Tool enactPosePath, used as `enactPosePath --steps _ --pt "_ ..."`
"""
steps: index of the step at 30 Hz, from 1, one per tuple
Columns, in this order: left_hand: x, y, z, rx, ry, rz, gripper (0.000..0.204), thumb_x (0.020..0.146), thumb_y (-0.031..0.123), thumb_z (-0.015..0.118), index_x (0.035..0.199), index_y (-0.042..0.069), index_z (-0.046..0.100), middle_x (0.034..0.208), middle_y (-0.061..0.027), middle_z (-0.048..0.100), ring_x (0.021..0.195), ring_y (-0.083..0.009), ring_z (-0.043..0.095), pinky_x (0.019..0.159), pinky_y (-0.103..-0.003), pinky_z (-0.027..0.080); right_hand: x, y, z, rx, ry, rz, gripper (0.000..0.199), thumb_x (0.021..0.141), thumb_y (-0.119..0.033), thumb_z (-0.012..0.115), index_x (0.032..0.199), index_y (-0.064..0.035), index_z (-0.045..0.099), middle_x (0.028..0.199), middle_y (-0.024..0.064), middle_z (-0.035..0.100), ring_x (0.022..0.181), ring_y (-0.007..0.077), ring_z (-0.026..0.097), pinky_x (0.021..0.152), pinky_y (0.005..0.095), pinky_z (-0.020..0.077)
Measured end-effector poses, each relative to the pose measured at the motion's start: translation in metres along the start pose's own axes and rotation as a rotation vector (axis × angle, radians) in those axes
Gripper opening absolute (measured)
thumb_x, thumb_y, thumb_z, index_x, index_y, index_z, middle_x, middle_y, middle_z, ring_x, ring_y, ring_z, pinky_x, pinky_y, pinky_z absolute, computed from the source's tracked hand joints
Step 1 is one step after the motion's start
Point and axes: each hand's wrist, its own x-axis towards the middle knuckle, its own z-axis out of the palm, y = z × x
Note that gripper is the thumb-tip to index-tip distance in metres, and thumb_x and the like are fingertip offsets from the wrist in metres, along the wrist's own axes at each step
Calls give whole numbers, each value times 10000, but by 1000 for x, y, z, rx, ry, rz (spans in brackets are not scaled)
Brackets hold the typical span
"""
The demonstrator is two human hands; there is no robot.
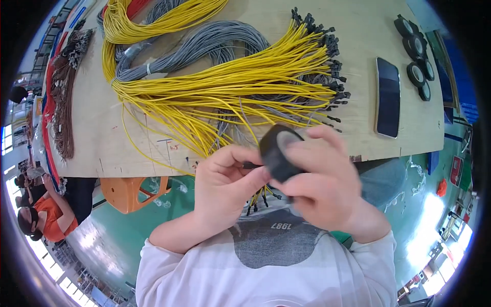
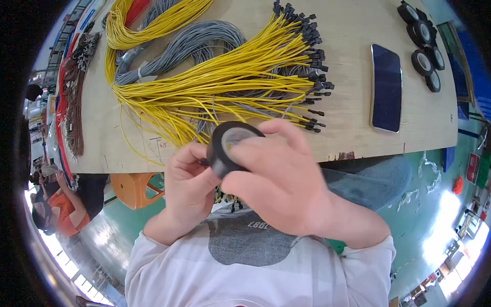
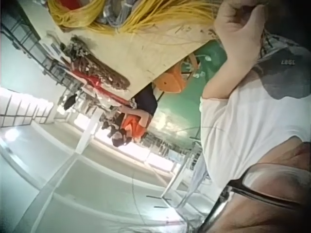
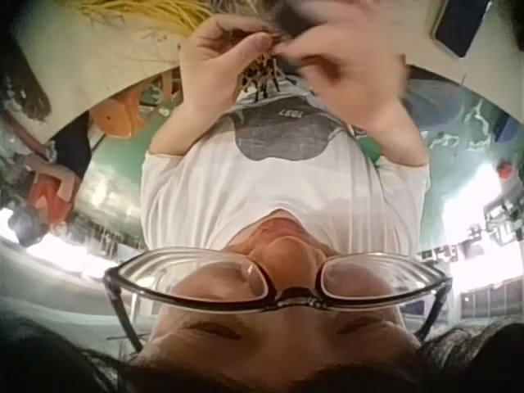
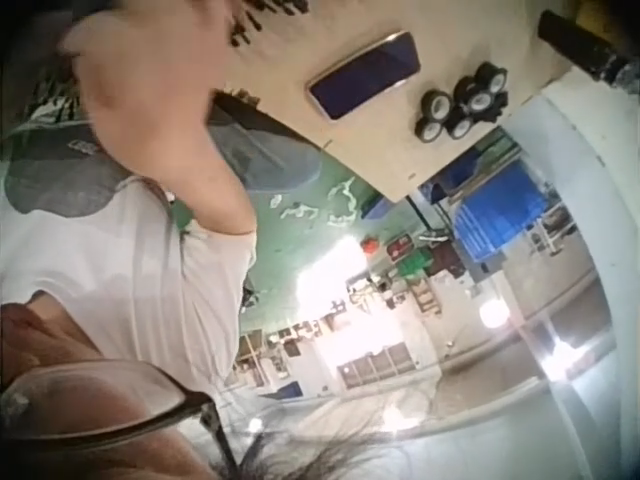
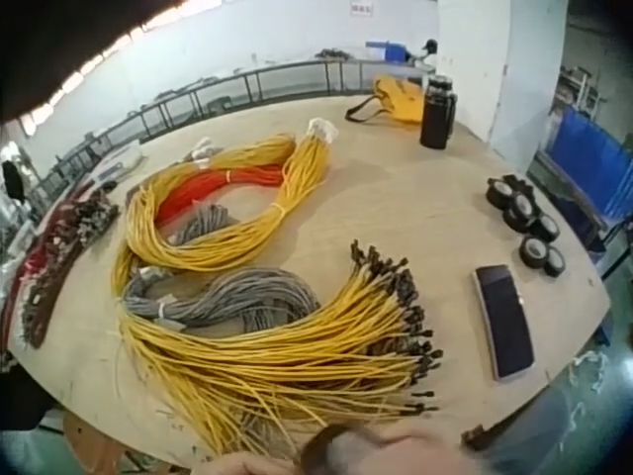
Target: Bundle and wrap groups of yellow electrical wires with black tape.
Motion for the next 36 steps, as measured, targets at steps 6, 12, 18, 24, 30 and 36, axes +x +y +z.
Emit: enactPosePath --steps 6,12,18,24,30,36 --pt "-8 9 -9 -24 36 -65 89 782 -55 590 868 -40 573 852 -120 628 779 -156 618 701 -235 491 -1 12 7 102 -106 49 276 575 32 654 791 -116 567 828 58 564 762 222 552 819 437 372" --pt "-6 26 -33 -213 -123 -330 313 896 226 489 1049 -47 506 1049 -163 566 978 -222 559 867 -337 439 9 21 3 294 -209 49 288 575 79 641 788 -94 555 820 66 562 765 232 552 832 441 381" --pt "-6 39 -26 -238 -120 -477 572 931 448 234 1299 16 306 1198 -182 478 1104 -280 479 979 -408 339 20 19 1 224 -309 1 284 575 61 653 787 -98 548 819 58 558 757 223 556 817 435 398" --pt "-2 38 -31 -221 -166 -509 551 938 416 248 1320 19 268 1178 -178 495 1084 -271 497 961 -413 363 25 17 -1 259 -387 -8 277 581 44 656 788 -107 550 828 50 555 767 208 557 829 433 388" --pt "-8 34 -20 -85 -147 -403 492 928 186 383 1352 24 194 1157 -168 509 1059 -239 519 946 -390 392 24 14 3 155 -373 5 274 589 41 651 793 -112 551 825 36 550 790 197 562 847 431 367" --pt "-11 37 -18 103 -134 -333 510 908 15 370 1364 30 144 1182 -188 498 1064 -230 524 874 -300 441 20 19 0 189 -346 110 272 605 51 642 801 -114 550 764 4 545 797 188 569 850 432 361"
